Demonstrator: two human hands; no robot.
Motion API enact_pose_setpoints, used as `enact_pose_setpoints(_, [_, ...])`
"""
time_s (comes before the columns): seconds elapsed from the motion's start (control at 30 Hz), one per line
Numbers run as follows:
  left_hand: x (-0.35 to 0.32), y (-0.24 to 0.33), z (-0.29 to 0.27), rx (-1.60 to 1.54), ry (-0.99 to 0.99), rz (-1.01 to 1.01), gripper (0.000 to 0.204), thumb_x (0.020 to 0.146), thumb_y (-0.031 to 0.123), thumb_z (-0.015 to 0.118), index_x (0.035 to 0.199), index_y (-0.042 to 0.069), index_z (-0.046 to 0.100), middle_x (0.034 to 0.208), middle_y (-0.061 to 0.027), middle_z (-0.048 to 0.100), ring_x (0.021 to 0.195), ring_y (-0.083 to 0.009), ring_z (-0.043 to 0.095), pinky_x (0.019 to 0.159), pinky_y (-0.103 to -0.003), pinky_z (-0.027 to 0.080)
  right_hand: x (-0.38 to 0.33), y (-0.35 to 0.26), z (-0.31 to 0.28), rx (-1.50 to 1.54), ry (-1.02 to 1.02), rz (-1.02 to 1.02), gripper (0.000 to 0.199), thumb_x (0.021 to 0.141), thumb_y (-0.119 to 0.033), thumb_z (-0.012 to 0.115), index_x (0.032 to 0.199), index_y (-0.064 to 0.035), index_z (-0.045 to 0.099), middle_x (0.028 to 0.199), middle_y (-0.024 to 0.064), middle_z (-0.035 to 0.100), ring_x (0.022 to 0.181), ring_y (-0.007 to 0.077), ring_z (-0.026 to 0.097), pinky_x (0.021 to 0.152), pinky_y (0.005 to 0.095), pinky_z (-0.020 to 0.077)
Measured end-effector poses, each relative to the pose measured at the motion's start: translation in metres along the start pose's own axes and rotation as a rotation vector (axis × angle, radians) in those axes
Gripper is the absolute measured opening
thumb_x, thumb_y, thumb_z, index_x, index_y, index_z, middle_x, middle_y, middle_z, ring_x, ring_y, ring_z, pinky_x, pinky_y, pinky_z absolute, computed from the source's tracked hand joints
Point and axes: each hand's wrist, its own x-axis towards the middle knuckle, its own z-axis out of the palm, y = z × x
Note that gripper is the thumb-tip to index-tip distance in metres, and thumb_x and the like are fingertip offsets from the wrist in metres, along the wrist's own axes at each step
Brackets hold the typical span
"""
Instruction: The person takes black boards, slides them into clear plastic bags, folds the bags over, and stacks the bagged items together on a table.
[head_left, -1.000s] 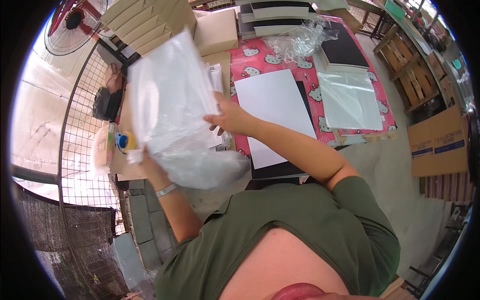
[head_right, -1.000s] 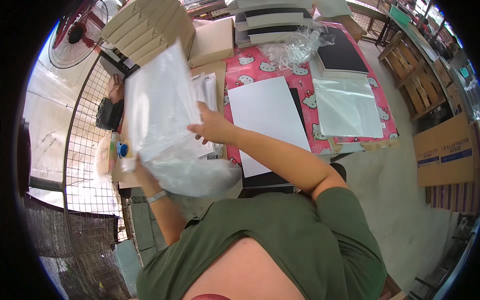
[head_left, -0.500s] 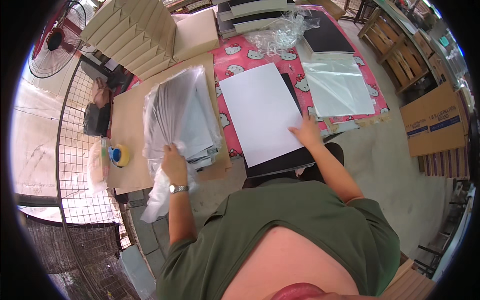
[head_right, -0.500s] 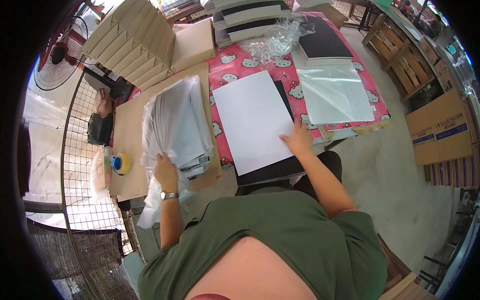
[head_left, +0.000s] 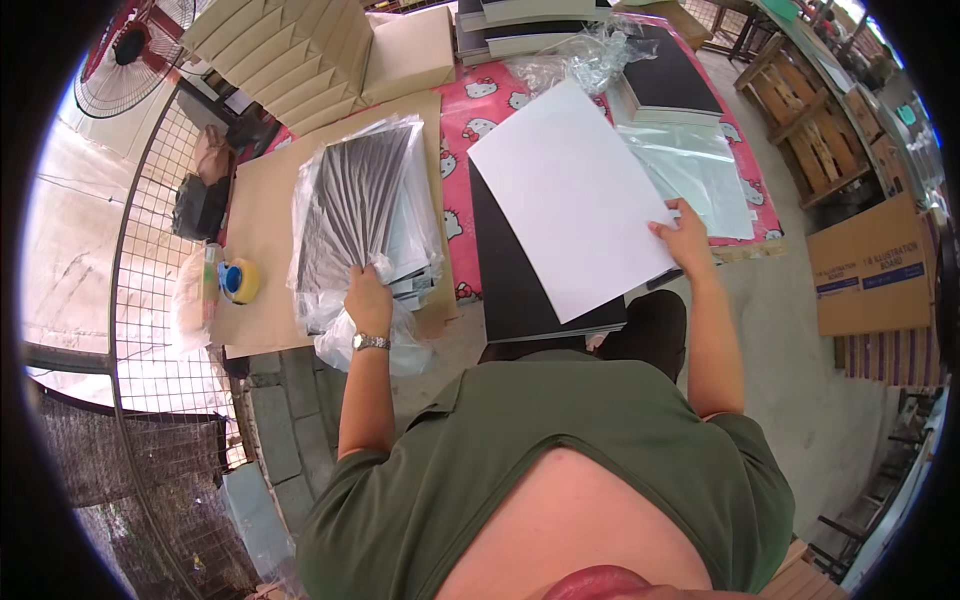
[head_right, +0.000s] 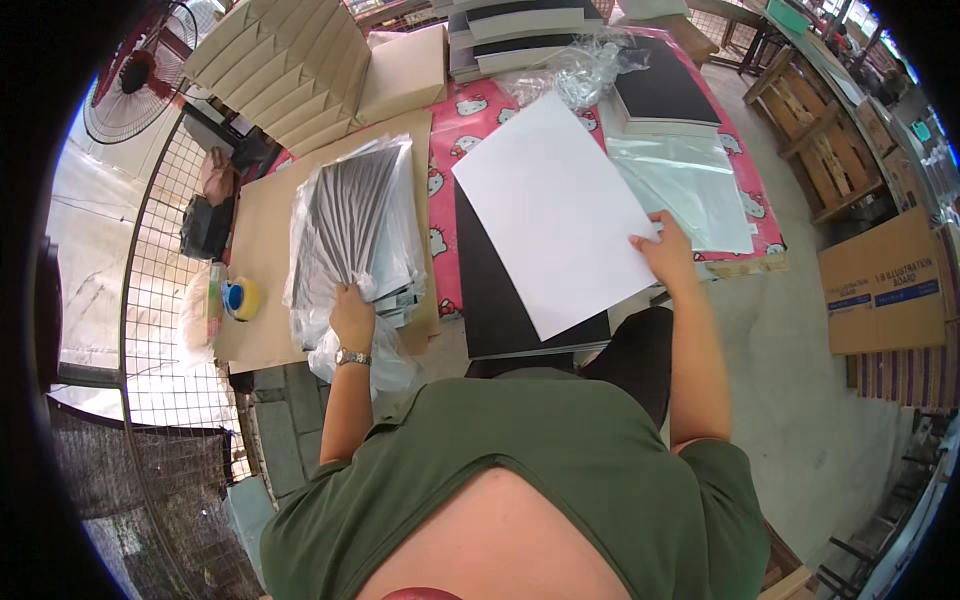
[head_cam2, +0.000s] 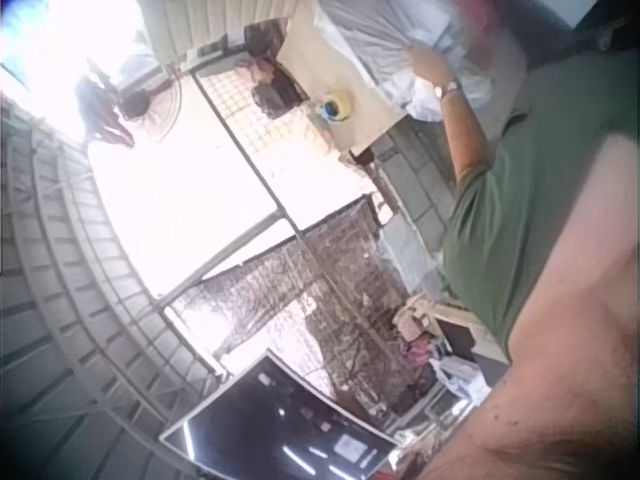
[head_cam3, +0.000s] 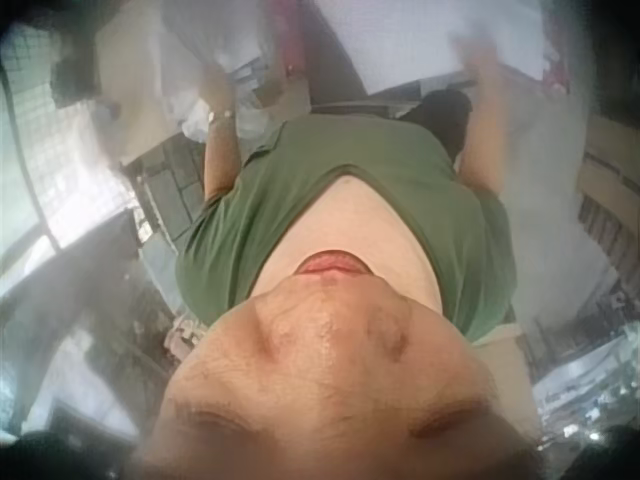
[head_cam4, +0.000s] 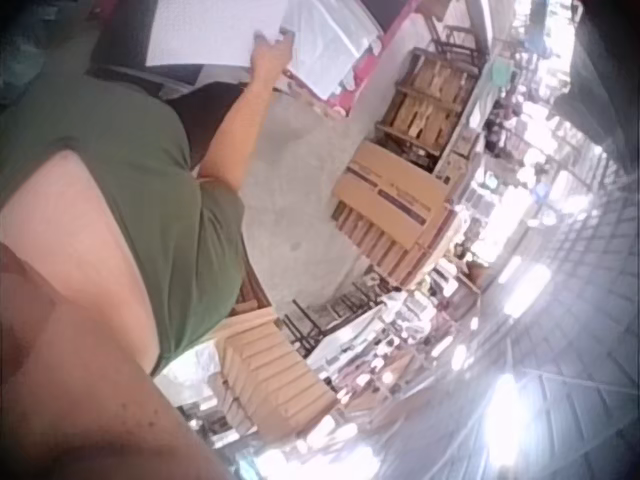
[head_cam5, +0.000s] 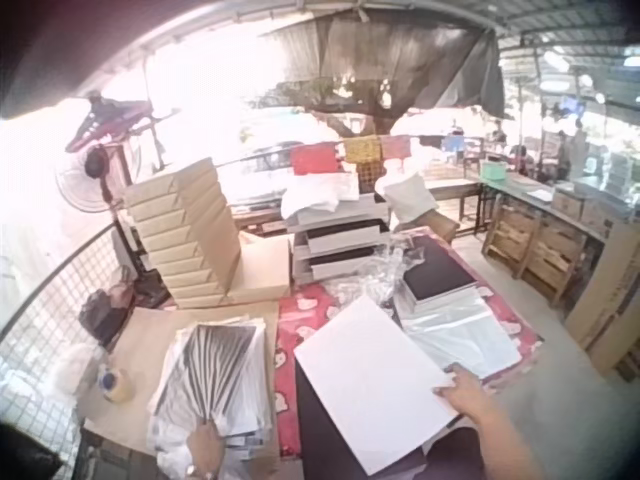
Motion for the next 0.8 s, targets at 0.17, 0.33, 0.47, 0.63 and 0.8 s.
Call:
enact_pose_setpoints(0.17, [0.008, 0.004, -0.017, 0.029, -0.002, -0.044, 0.02, 0.069, 0.012, 0.062, 0.085, 0.001, 0.06, 0.097, -0.0146, 0.055, 0.074, -0.0354, 0.061, 0.062, -0.044, 0.049, 0.024, 0.029, -0.004, 0.325, 0.133, -0.108, 0.041, 0.077, -0.017, 0.069, 0.111, -0.0041, 0.05, 0.09, 0.0102, 0.063, 0.08, 0.0176, 0.059, 0.069, 0.0307, 0.0464])
enact_pose_setpoints(0.33, [0.014, 0.023, -0.045, 0.022, -0.007, -0.053, 0.014, 0.07, 0.011, 0.058, 0.077, 0.0, 0.061, 0.091, -0.0158, 0.057, 0.075, -0.0356, 0.06, 0.063, -0.045, 0.048, 0.029, -0.027, -0.055, 0.695, 0.234, 0.048, 0.035, 0.085, -0.016, 0.062, 0.114, -0.0044, 0.048, 0.089, 0.0055, 0.06, 0.08, 0.0105, 0.053, 0.073, 0.0269, 0.0438])
enact_pose_setpoints(0.47, [0.02, 0.041, -0.044, 0.0, -0.063, -0.026, 0.015, 0.07, 0.013, 0.06, 0.077, 0.0, 0.062, 0.092, -0.0172, 0.057, 0.075, -0.036, 0.061, 0.065, -0.045, 0.049, 0.008, -0.008, -0.014, 0.714, 0.095, 0.181, 0.032, 0.086, -0.018, 0.061, 0.111, -0.001, 0.048, 0.094, 0.006, 0.058, 0.085, 0.0113, 0.052, 0.074, 0.0255, 0.0427])
enact_pose_setpoints(0.63, [0.015, 0.041, -0.012, 0.014, -0.127, 0.017, 0.015, 0.071, 0.013, 0.059, 0.077, 0.0, 0.064, 0.093, -0.0186, 0.057, 0.076, -0.0374, 0.062, 0.066, -0.045, 0.049, -0.043, 0.053, 0.078, 0.563, -0.13, 0.327, 0.032, 0.084, -0.016, 0.061, 0.108, 0.0022, 0.048, 0.094, 0.0083, 0.058, 0.085, 0.0143, 0.054, 0.076, 0.0282, 0.0432])
enact_pose_setpoints(0.8, [0.017, 0.032, 0.006, -0.009, -0.081, 0.009, 0.013, 0.071, 0.012, 0.058, 0.075, 0.001, 0.064, 0.091, -0.0189, 0.057, 0.076, -0.0376, 0.061, 0.066, -0.045, 0.049, -0.055, 0.06, 0.095, 0.532, -0.123, 0.303, 0.033, 0.083, -0.014, 0.062, 0.106, 0.0029, 0.046, 0.096, 0.0125, 0.058, 0.083, 0.0173, 0.056, 0.075, 0.0302, 0.0447])
